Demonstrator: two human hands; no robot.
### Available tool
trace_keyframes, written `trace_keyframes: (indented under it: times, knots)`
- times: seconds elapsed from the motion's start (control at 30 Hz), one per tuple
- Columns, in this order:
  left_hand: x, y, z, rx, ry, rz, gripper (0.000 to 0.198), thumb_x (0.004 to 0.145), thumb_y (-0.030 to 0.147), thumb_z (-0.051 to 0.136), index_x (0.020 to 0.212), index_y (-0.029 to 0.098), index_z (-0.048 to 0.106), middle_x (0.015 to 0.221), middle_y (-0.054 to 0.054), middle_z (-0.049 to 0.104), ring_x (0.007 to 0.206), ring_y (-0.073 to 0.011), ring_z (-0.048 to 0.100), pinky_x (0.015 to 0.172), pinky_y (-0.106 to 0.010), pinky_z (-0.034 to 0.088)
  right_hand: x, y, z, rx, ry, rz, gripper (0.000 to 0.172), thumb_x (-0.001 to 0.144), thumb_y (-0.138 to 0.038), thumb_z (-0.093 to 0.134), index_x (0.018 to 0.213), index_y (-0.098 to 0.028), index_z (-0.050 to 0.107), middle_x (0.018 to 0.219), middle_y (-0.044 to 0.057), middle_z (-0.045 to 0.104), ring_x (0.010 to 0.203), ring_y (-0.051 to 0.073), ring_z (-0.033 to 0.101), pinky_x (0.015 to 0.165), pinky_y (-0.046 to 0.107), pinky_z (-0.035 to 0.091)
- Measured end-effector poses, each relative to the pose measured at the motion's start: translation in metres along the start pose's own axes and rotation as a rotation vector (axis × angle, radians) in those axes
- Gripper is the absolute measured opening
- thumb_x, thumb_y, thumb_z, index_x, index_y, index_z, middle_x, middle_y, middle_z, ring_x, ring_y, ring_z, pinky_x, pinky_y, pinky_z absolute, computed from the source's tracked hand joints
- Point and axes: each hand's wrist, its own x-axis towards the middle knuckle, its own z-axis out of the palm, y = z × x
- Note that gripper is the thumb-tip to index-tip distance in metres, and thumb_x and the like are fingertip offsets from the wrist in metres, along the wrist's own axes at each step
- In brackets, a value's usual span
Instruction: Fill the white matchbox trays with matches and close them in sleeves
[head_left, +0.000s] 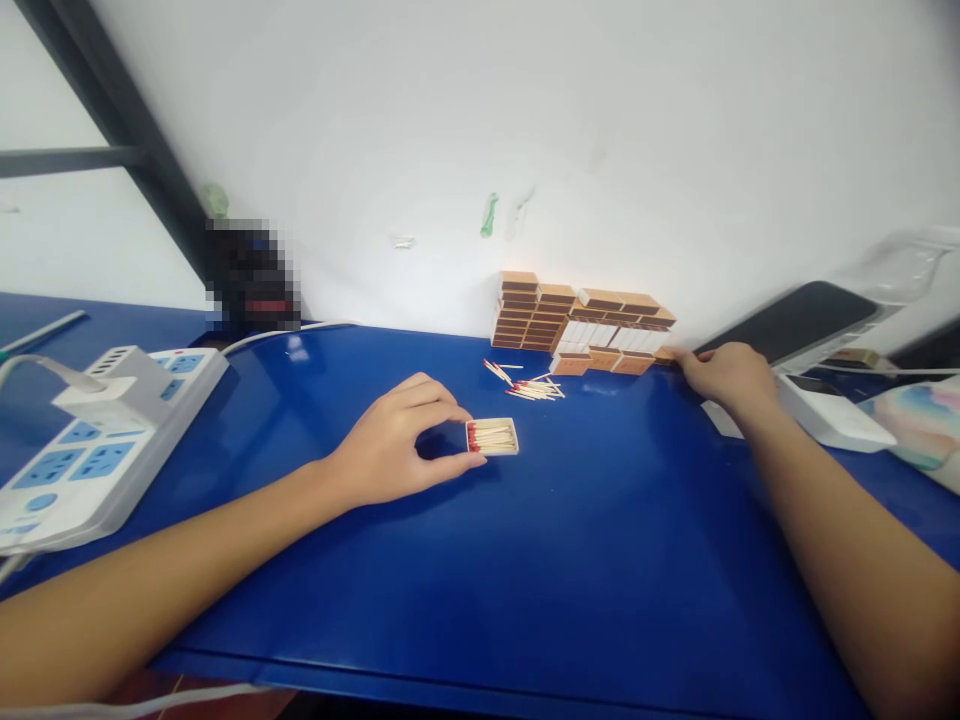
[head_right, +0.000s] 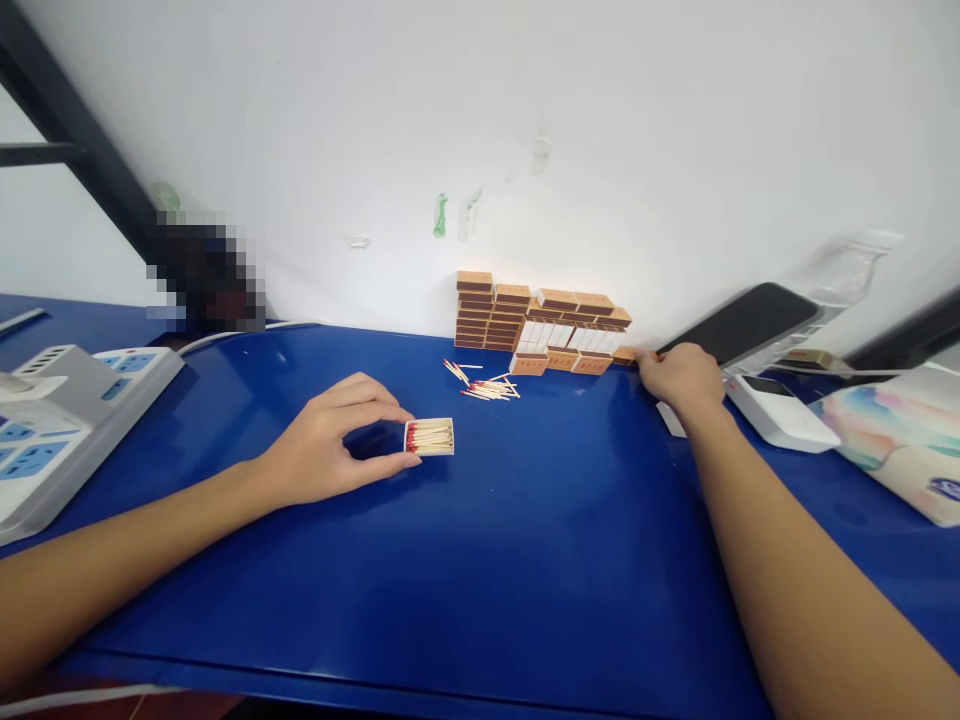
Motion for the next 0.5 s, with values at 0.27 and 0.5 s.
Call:
trace_keyframes:
  times: [0.27, 0.5]
  knots:
    - [0.001, 0.001, -0.001, -0.005, 0.012, 0.014, 0.032, 0.089, 0.043, 0.079, 0.11, 0.019, 0.074, 0.099, -0.007, 0.072, 0.091, -0.02, 0.064, 0.084, -0.038, 0.054, -0.007, -0.007, -0.011, 0.004, -0.045, 0.148, 0.059, 0.098, -0.056, 0.05, 0.115, -0.008, 0.079, 0.111, 0.029, 0.073, 0.101, 0.038, 0.068, 0.074, 0.041, 0.048]
    - [0.0, 0.001, 0.0, -0.004, 0.004, 0.005, 0.033, 0.09, 0.046, 0.077, 0.11, 0.02, 0.075, 0.1, -0.008, 0.073, 0.092, -0.0206, 0.064, 0.084, -0.039, 0.055, -0.006, 0.002, -0.013, -0.061, -0.044, -0.02, 0.05, 0.099, -0.036, 0.05, 0.143, -0.017, 0.063, 0.127, 0.024, 0.07, 0.113, 0.037, 0.064, 0.085, 0.042, 0.045]
